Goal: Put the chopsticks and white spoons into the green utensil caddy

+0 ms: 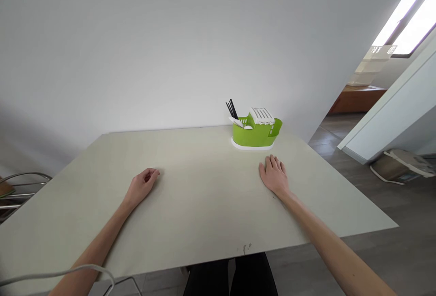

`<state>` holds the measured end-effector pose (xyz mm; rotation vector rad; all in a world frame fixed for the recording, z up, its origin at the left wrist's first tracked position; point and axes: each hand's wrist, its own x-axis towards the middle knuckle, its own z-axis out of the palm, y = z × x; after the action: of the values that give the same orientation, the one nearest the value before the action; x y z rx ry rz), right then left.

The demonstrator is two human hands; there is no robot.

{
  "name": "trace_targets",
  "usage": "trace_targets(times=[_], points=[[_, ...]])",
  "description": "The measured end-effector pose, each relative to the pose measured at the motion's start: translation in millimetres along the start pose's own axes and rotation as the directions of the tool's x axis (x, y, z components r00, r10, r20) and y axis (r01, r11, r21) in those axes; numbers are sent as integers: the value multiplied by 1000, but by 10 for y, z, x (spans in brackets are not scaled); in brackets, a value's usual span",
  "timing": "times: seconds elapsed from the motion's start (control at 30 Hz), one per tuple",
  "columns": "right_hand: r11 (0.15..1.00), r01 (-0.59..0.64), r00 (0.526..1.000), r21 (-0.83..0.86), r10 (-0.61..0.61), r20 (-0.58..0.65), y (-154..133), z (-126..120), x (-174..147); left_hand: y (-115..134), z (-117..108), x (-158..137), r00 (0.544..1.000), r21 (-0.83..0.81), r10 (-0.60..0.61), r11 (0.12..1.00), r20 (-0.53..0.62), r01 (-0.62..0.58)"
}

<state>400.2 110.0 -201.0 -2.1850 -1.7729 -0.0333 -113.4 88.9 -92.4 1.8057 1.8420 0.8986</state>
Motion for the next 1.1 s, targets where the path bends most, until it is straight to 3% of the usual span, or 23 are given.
trace_targets(times=[0.37,1.1], points=[[1000,-11,1000,-4,11,20,0,17,2,2,10,3,999,16,9,1000,-47,-8],[1000,-21,997,-3,22,78,-25,-38,-54,-32,19,20,999,48,37,998,-18,-36]])
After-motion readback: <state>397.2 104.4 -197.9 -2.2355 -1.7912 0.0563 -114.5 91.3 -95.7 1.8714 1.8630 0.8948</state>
